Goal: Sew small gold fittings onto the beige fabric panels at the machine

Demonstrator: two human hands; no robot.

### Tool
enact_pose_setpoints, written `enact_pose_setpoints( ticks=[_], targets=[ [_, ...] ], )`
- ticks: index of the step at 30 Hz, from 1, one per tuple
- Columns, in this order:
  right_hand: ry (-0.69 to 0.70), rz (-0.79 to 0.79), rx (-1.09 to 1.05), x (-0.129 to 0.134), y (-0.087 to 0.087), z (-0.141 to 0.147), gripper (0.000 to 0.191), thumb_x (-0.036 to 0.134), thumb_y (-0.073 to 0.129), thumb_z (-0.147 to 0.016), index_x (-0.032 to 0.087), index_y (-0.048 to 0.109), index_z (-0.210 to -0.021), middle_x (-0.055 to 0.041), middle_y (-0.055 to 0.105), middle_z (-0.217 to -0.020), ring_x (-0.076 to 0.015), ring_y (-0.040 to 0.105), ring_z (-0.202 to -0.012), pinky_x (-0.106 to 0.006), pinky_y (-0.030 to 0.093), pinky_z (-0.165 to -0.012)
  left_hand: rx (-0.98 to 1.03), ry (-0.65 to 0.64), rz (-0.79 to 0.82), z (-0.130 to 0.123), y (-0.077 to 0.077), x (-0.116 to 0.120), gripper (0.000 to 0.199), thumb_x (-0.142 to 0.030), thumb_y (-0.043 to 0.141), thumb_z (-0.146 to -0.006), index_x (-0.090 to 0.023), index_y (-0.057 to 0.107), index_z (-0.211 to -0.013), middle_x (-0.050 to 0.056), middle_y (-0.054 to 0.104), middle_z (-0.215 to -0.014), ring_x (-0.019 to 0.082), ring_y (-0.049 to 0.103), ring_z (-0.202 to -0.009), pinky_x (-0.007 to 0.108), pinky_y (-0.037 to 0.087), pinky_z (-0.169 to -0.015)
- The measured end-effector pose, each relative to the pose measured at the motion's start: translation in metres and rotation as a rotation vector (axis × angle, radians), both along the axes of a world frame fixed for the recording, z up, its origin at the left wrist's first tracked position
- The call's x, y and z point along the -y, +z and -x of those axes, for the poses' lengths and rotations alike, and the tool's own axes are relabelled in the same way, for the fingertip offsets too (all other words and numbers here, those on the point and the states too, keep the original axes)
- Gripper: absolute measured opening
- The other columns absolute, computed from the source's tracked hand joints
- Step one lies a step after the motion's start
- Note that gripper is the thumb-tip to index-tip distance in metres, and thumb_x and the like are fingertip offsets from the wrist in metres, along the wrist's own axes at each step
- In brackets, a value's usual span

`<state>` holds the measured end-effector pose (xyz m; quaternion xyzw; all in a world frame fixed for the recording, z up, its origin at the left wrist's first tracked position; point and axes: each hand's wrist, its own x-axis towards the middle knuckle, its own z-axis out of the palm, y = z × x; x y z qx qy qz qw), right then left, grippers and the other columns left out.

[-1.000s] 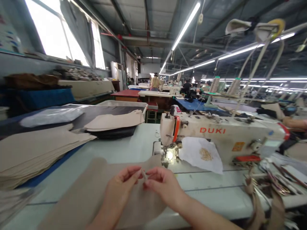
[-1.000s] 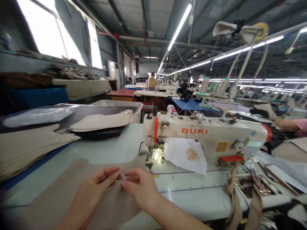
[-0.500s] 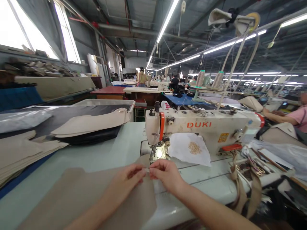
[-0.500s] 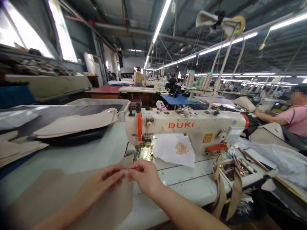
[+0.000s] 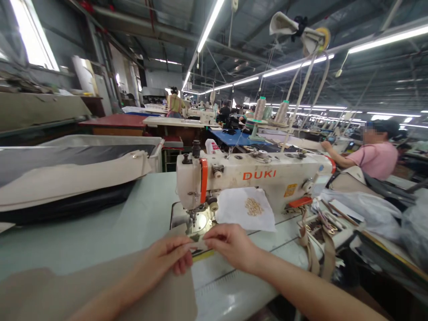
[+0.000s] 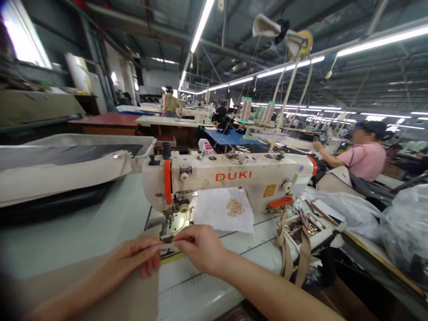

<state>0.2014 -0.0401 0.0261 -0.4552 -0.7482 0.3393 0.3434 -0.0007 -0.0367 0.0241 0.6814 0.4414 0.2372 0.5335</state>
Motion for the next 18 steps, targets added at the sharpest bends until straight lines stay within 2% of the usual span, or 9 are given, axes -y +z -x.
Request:
enact_pose_setpoints(
  ticks=[2,3,7,9,12,14,18],
  targets=[
    [-0.106,-0.068,0.239,-0.011,0.010,-0.021,0.017,0.019,0.055,-0.084,0.019,0.070,-0.092,0.0016,0.071,-0.084,-0.0106,0.063,-0.076,-0.016,0.046,-0.066,-0.002,0.028,-0.016,0.002,-0.001,0.001,0.039,-0.052,0.049,-0.075,-0.016,0.063,-0.069,0.002,0.063,-0.062,0.013,0.055,-0.055,0.022,0.045,-0.056],
    [-0.210,-0.113,0.425,-0.019,0.015,-0.034,0.019,0.019,0.051,-0.087,0.021,0.068,-0.095,0.0025,0.071,-0.088,-0.0096,0.064,-0.078,-0.015,0.047,-0.069,-0.007,0.043,-0.022,0.003,-0.001,0.002,0.040,-0.052,0.049,-0.075,-0.016,0.064,-0.069,0.002,0.064,-0.062,0.013,0.055,-0.056,0.023,0.045,-0.057],
    [-0.396,-0.144,0.657,-0.053,0.026,-0.081,0.025,0.010,0.046,-0.088,0.013,0.064,-0.105,-0.0109,0.066,-0.106,-0.0195,0.061,-0.097,-0.028,0.046,-0.084,-0.016,0.093,-0.042,0.001,-0.001,0.002,0.043,-0.054,0.047,-0.074,-0.016,0.068,-0.076,0.005,0.068,-0.071,0.016,0.058,-0.063,0.024,0.047,-0.059],
    [-0.424,-0.128,0.773,-0.066,0.025,-0.093,0.024,0.008,0.046,-0.087,0.009,0.063,-0.105,-0.0149,0.064,-0.108,-0.0228,0.059,-0.101,-0.034,0.044,-0.088,-0.010,0.110,-0.044,0.000,0.000,0.002,0.044,-0.054,0.049,-0.073,-0.016,0.069,-0.080,0.006,0.069,-0.075,0.017,0.059,-0.066,0.025,0.048,-0.059],
    [-0.411,-0.076,0.928,-0.077,0.018,-0.094,0.021,0.020,0.052,-0.090,0.011,0.059,-0.107,-0.0111,0.060,-0.110,-0.0217,0.058,-0.100,-0.040,0.046,-0.086,0.013,0.144,-0.043,-0.002,0.001,0.003,0.044,-0.055,0.049,-0.072,-0.017,0.070,-0.080,0.006,0.070,-0.075,0.018,0.060,-0.066,0.026,0.049,-0.060],
    [-0.388,-0.034,1.004,-0.081,0.014,-0.090,0.026,0.029,0.054,-0.089,0.014,0.056,-0.110,-0.0086,0.057,-0.112,-0.0202,0.058,-0.097,-0.040,0.048,-0.083,0.030,0.160,-0.042,-0.002,0.002,0.004,0.044,-0.055,0.049,-0.072,-0.018,0.070,-0.080,0.006,0.071,-0.076,0.018,0.061,-0.067,0.027,0.049,-0.060],
    [-0.368,0.024,1.077,-0.087,0.011,-0.085,0.028,0.030,0.055,-0.089,0.014,0.055,-0.112,-0.0095,0.056,-0.113,-0.0200,0.058,-0.096,-0.038,0.049,-0.081,0.063,0.166,-0.029,-0.002,0.001,0.004,0.043,-0.055,0.052,-0.070,-0.018,0.070,-0.082,0.006,0.072,-0.079,0.019,0.062,-0.066,0.027,0.050,-0.058]
  ],
)
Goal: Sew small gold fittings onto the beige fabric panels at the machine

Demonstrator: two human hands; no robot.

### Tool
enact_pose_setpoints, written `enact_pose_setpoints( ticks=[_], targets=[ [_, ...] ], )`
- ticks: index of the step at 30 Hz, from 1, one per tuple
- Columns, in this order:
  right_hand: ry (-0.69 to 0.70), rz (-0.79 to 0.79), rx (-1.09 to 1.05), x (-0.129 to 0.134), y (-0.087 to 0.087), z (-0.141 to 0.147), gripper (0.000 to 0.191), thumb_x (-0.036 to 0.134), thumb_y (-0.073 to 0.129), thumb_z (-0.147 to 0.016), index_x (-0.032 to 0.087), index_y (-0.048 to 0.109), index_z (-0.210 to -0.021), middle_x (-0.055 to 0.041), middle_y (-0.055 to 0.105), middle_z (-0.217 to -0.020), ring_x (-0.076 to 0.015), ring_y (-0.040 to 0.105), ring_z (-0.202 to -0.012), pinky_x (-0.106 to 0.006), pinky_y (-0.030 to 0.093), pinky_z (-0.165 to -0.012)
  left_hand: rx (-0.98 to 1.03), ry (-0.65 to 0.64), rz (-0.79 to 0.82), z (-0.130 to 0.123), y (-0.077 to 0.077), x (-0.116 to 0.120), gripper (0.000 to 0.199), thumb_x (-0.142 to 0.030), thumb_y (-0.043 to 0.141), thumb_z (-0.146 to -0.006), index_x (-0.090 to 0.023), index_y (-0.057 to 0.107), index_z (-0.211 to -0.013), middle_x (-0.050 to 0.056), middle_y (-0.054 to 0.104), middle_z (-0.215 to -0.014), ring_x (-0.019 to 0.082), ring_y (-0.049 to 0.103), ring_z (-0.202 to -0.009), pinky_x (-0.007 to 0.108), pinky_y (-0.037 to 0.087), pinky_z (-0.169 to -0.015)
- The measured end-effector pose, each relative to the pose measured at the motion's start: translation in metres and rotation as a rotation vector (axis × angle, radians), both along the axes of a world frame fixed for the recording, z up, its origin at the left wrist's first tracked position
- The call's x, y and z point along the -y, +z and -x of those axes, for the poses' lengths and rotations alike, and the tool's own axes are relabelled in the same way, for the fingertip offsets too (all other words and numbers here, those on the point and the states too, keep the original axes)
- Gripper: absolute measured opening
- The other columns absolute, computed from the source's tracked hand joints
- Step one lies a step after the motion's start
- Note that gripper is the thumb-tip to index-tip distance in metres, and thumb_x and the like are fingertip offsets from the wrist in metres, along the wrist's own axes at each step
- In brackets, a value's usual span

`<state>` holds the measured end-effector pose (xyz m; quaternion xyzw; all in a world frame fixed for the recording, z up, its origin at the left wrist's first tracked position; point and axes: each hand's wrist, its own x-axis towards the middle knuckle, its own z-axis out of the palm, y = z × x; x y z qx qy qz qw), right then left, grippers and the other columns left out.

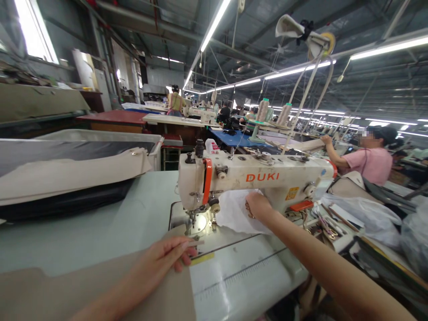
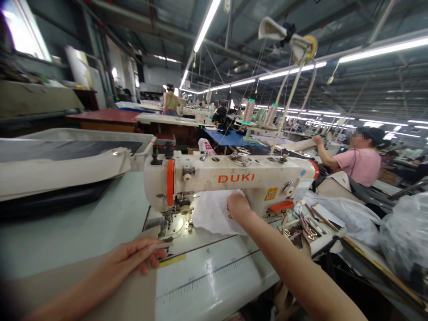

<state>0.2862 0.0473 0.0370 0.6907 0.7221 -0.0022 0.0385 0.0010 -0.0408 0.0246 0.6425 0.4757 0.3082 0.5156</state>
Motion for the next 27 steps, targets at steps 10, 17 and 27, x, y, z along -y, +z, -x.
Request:
enact_pose_setpoints(
  ticks=[10,17,27],
  targets=[
    [0.017,-0.169,-0.199,0.003,0.005,-0.006,0.017,0.017,0.050,-0.089,0.011,0.061,-0.101,-0.0115,0.063,-0.104,-0.0214,0.059,-0.097,-0.038,0.045,-0.086,0.041,0.096,0.021,-0.002,-0.002,-0.001,0.042,-0.049,0.053,-0.070,-0.015,0.066,-0.090,0.007,0.073,-0.079,0.018,0.064,-0.067,0.028,0.050,-0.062],
    [0.150,-0.242,-0.634,0.060,0.001,0.029,0.019,0.012,0.052,-0.077,0.018,0.067,-0.088,-0.0023,0.070,-0.080,-0.0150,0.065,-0.071,-0.023,0.049,-0.065,-0.034,0.138,-0.092,-0.005,-0.003,0.011,0.027,-0.040,0.054,-0.072,-0.020,0.064,-0.086,0.002,0.072,-0.075,0.020,0.067,-0.077,0.029,0.050,-0.071],
    [0.028,0.022,-1.686,0.087,-0.034,0.117,0.017,0.031,0.072,-0.059,0.018,0.069,-0.070,-0.0013,0.067,-0.059,-0.0178,0.064,-0.060,-0.028,0.049,-0.059,-0.062,0.215,-0.231,-0.006,0.002,0.018,0.020,-0.040,0.053,-0.076,-0.022,0.061,-0.075,-0.003,0.069,-0.067,0.017,0.064,-0.066,0.024,0.046,-0.062]
  ],
)
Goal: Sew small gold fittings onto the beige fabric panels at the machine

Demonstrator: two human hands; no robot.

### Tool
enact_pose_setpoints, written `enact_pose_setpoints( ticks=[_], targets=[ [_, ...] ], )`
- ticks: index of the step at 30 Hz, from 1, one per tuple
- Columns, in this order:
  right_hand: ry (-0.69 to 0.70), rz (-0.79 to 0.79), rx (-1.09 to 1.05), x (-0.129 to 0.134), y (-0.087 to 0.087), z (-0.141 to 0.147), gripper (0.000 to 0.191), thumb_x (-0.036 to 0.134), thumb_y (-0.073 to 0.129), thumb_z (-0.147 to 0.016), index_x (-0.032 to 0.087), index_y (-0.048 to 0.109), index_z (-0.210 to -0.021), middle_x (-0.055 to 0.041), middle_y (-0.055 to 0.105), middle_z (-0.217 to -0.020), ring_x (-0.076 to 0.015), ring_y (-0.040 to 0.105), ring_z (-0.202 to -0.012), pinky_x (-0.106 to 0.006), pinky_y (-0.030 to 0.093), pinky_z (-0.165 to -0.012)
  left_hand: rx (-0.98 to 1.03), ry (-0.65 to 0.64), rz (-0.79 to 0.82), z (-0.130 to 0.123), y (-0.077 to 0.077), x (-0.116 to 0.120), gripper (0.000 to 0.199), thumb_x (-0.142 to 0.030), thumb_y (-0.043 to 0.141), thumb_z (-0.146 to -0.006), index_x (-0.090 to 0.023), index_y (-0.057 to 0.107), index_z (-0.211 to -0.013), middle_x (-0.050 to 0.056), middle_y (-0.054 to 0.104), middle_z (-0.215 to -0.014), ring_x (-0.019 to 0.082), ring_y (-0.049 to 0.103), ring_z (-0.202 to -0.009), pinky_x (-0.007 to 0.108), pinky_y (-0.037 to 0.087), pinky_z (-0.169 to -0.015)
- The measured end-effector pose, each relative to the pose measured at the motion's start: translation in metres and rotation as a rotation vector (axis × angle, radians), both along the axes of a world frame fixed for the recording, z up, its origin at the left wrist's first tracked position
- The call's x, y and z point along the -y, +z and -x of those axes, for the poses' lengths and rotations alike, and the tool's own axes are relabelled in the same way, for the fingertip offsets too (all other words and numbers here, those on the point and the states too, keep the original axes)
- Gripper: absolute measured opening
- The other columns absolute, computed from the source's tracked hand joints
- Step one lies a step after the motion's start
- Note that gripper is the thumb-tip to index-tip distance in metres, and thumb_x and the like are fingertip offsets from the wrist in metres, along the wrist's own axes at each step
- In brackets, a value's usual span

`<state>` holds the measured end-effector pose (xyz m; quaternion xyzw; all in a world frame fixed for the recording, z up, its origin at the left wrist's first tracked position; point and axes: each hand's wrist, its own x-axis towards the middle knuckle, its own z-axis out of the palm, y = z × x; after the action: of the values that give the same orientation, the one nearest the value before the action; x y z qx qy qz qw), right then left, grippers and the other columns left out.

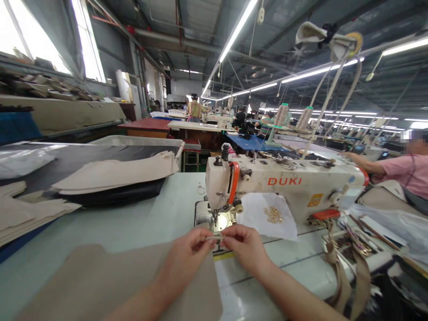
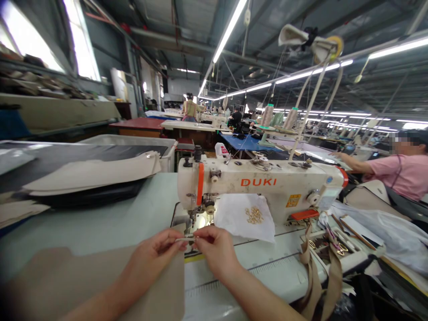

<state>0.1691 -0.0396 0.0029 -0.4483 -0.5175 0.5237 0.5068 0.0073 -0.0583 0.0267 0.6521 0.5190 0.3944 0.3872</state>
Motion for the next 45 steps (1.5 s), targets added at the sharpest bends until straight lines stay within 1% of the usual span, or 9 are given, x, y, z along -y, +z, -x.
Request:
enact_pose_setpoints(
  ticks=[4,11,20,25,29,35,41,43,45],
  targets=[
    [0.005,0.026,-0.079,0.004,0.004,0.006,0.028,0.036,0.077,-0.054,0.016,0.070,-0.072,-0.0030,0.069,-0.063,-0.0190,0.066,-0.063,-0.031,0.050,-0.066,-0.022,0.037,-0.036,0.003,-0.006,-0.003,0.021,-0.041,0.054,-0.076,-0.021,0.059,-0.072,-0.003,0.065,-0.062,0.016,0.061,-0.061,0.023,0.043,-0.056],
    [-0.046,-0.053,-0.039,0.005,0.004,0.013,0.024,0.037,0.073,-0.060,0.016,0.068,-0.071,-0.0027,0.068,-0.061,-0.0175,0.063,-0.059,-0.028,0.048,-0.058,-0.056,0.089,-0.092,0.002,-0.004,0.001,0.023,-0.043,0.053,-0.077,-0.022,0.059,-0.072,-0.002,0.066,-0.066,0.016,0.062,-0.064,0.023,0.045,-0.060],
    [-0.102,-0.098,-0.019,0.000,-0.005,0.017,0.015,0.030,0.067,-0.065,0.017,0.065,-0.073,-0.0009,0.066,-0.061,-0.0164,0.063,-0.059,-0.028,0.048,-0.060,-0.138,0.003,-0.123,0.003,-0.005,0.003,0.024,-0.042,0.047,-0.083,-0.023,0.059,-0.075,-0.003,0.065,-0.069,0.016,0.060,-0.067,0.022,0.044,-0.064],
    [-0.079,-0.060,-0.081,0.002,-0.004,0.019,0.016,0.026,0.068,-0.062,0.017,0.065,-0.074,-0.0018,0.068,-0.065,-0.0174,0.064,-0.062,-0.028,0.048,-0.061,-0.114,0.014,-0.131,0.004,-0.002,0.003,0.024,-0.040,0.044,-0.085,-0.022,0.058,-0.077,-0.002,0.065,-0.072,0.016,0.062,-0.069,0.021,0.044,-0.065],
    [-0.090,-0.066,-0.086,0.002,-0.002,0.020,0.013,0.023,0.067,-0.061,0.017,0.066,-0.073,-0.0003,0.066,-0.060,-0.0157,0.061,-0.058,-0.027,0.048,-0.059,-0.192,0.005,-0.200,0.004,-0.006,0.003,0.023,-0.039,0.044,-0.086,-0.022,0.057,-0.078,-0.002,0.065,-0.074,0.015,0.063,-0.069,0.021,0.045,-0.066],
    [-0.119,-0.167,-0.068,0.006,-0.001,0.016,0.009,0.023,0.066,-0.066,0.018,0.066,-0.074,-0.0006,0.067,-0.064,-0.0154,0.062,-0.062,-0.026,0.047,-0.061,-0.319,0.010,-0.463,0.009,-0.013,0.003,0.018,-0.033,0.044,-0.087,-0.023,0.059,-0.088,0.001,0.069,-0.083,0.015,0.066,-0.076,0.021,0.048,-0.071],
    [-0.185,-0.397,0.062,0.013,-0.002,0.011,0.010,0.017,0.062,-0.073,0.021,0.070,-0.078,-0.0010,0.068,-0.074,-0.0137,0.061,-0.067,-0.023,0.047,-0.063,-0.370,-0.041,-1.058,0.014,-0.003,0.006,0.020,-0.013,0.043,-0.089,-0.019,0.062,-0.089,0.002,0.071,-0.086,0.011,0.066,-0.081,0.019,0.049,-0.083],
    [-0.191,-0.434,0.053,0.014,-0.002,0.011,0.011,0.015,0.062,-0.074,0.021,0.070,-0.078,-0.0012,0.069,-0.076,-0.0140,0.062,-0.069,-0.022,0.048,-0.064,-0.348,-0.034,-1.149,0.013,0.000,0.008,0.021,-0.011,0.042,-0.090,-0.018,0.061,-0.083,0.001,0.070,-0.082,0.009,0.065,-0.078,0.017,0.050,-0.080],
    [-0.189,-0.485,0.034,0.014,-0.002,0.011,0.013,0.013,0.062,-0.076,0.023,0.070,-0.078,-0.0012,0.070,-0.080,-0.0143,0.064,-0.073,-0.022,0.049,-0.066,-0.330,-0.033,-1.175,0.011,0.002,0.010,0.023,-0.012,0.041,-0.091,-0.017,0.060,-0.080,0.002,0.069,-0.078,0.009,0.064,-0.075,0.017,0.051,-0.076]
  ],
)
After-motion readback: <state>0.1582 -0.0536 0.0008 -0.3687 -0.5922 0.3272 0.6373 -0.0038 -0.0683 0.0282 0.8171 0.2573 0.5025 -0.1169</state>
